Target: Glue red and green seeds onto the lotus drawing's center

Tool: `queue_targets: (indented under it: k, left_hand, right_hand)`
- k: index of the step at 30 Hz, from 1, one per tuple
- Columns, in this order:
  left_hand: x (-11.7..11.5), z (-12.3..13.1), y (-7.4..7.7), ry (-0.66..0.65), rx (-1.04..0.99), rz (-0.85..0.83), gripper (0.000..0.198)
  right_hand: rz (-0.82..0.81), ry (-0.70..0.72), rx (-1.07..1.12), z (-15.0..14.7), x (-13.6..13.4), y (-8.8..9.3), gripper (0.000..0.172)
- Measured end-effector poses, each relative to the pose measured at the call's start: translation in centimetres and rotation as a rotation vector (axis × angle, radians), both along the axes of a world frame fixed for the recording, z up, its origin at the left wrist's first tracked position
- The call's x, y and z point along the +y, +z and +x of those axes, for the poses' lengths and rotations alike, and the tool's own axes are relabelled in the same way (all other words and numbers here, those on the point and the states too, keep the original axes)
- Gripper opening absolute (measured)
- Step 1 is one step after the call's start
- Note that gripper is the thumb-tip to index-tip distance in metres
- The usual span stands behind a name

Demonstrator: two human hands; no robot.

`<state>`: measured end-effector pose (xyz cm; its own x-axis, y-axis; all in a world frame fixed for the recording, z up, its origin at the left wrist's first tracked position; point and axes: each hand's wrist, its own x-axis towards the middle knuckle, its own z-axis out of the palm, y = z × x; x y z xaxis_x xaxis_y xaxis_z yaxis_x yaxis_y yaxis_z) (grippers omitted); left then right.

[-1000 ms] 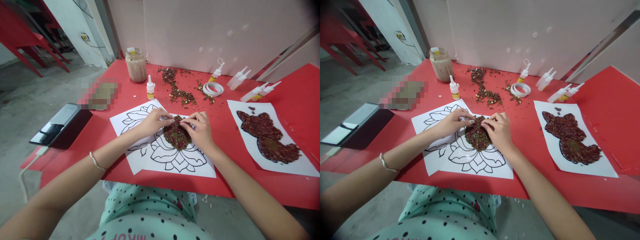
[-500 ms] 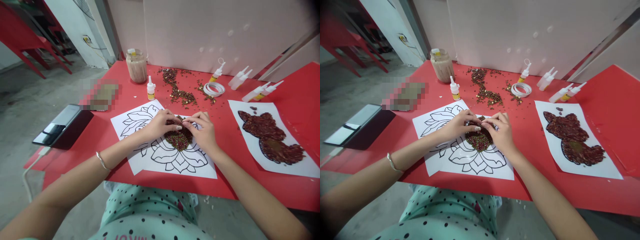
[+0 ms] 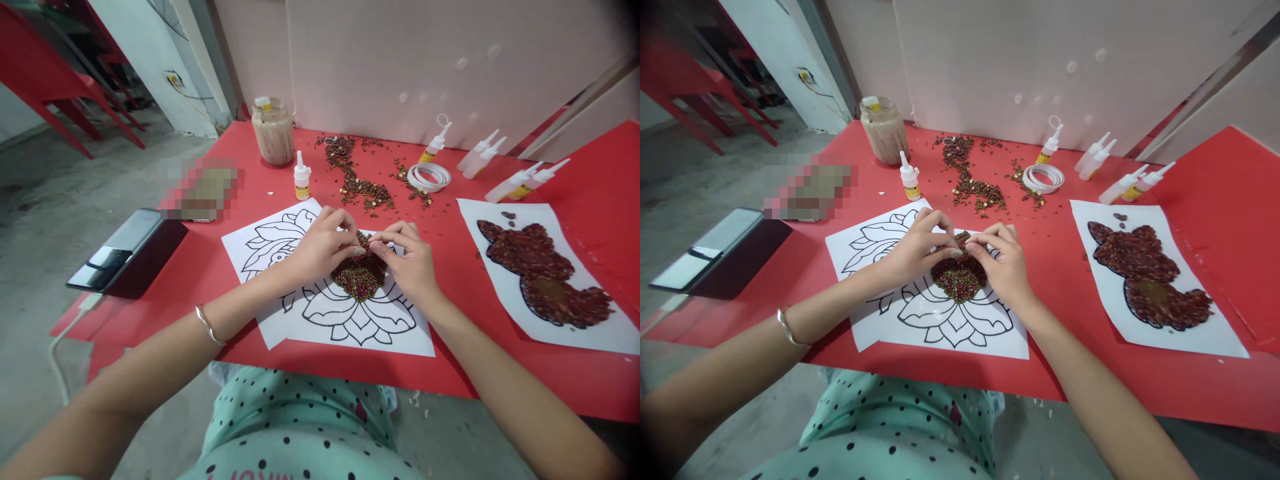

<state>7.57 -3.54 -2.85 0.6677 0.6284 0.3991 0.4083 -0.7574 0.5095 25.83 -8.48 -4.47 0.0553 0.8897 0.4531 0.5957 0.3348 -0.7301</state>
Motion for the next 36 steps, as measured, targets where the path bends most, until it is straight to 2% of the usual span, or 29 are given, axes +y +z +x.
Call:
queue_targets:
  k: [8, 12, 16, 21, 26, 29, 33, 36]
  left_hand:
    - [1.0, -1.1, -0.1, 0.104, -0.018, 0.007, 0.017]
    - [1.4, -1.4, -0.2, 0.12, -0.003, -0.038, 0.014]
    - [1.5, -1.5, -0.2, 0.137, -0.052, 0.0, 0.009]
    - [1.7, -1.8, 0.1, 0.247, -0.113, 0.012, 0.016]
    - [2.1, -2.4, 0.5, 0.286, -0.088, -0.011, 0.009]
    - [2.3, -2.6, 0.5, 0.338, -0.098, -0.004, 0.01]
    - [2.5, -2.7, 0.8, 0.415, -0.133, 0.009, 0.022]
    - [2.7, -2.9, 0.9, 0.408, -0.105, -0.001, 0.015]
  right_hand:
    - [-0.037, -0.153, 0.05, 2.4, 0.7, 0.1, 0.016]
    - [-0.056, -0.128, 0.008, 2.8, 0.9, 0.0, 0.015]
    - [-0.002, -0.08, -0.041, 2.4, 0.8, -0.3, 0.014]
    - [0.014, -0.056, -0.076, 2.3, 0.7, -0.4, 0.014]
    - [0.029, -0.069, -0.09, 2.6, 0.9, -0.3, 0.014]
    - [0.035, -0.106, -0.108, 3.1, 1.1, -0.1, 0.014]
    - [0.031, -0.188, -0.087, 4.5, 1.6, 0.1, 0.015]
    - [0.039, -0.253, -0.045, 5.8, 2.1, -0.1, 0.014]
